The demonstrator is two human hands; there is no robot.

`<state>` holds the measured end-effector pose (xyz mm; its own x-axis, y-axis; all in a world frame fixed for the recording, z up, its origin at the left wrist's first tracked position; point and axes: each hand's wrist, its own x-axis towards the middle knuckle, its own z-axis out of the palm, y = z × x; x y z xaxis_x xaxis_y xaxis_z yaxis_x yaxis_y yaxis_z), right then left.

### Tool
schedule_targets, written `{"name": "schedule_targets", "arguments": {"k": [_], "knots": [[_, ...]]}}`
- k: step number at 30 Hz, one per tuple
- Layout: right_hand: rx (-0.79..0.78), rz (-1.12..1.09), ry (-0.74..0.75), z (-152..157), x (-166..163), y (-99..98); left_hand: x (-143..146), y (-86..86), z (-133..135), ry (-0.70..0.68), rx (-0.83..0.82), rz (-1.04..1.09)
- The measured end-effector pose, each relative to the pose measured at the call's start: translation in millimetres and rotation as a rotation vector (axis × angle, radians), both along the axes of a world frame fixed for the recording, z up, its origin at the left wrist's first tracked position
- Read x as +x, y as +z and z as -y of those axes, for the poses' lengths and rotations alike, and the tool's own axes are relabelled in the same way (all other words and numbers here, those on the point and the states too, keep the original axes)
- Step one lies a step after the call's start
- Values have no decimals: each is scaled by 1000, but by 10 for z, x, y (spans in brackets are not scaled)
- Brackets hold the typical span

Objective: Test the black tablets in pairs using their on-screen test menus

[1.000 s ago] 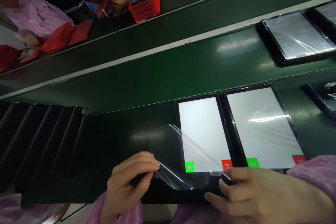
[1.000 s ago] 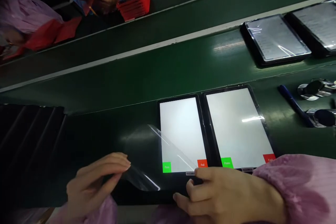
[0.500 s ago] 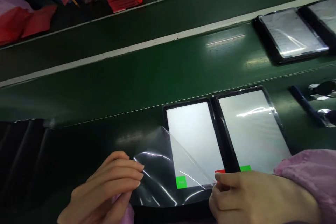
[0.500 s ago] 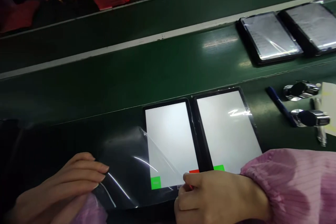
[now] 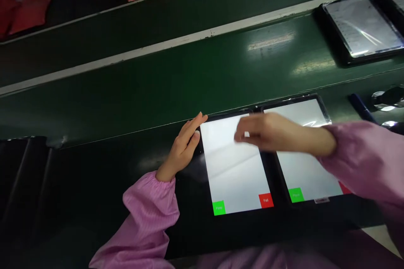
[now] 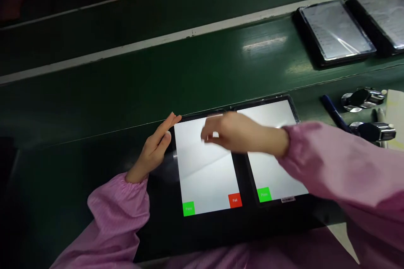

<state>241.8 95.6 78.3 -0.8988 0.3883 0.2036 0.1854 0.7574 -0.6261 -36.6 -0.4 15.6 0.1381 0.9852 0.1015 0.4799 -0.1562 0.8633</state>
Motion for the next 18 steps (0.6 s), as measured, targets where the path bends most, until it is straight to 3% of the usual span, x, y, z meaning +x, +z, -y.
{"name": "schedule_targets", "arguments": {"k": [3, 7, 10, 18], "knots": [[-221, -149, -280, -444, -54, 29, -17, -79, -29, 133, -28, 141], [-307, -255, -522, -618, -41, 150, -37, -179, -89, 313, 8, 323], [-315, -301, -589, -579, -3, 192, -52, -252, -146, 362, 42, 372], [-289, -300, -680, -383, 66, 274, -48, -295, -227, 335, 102, 304]]}}
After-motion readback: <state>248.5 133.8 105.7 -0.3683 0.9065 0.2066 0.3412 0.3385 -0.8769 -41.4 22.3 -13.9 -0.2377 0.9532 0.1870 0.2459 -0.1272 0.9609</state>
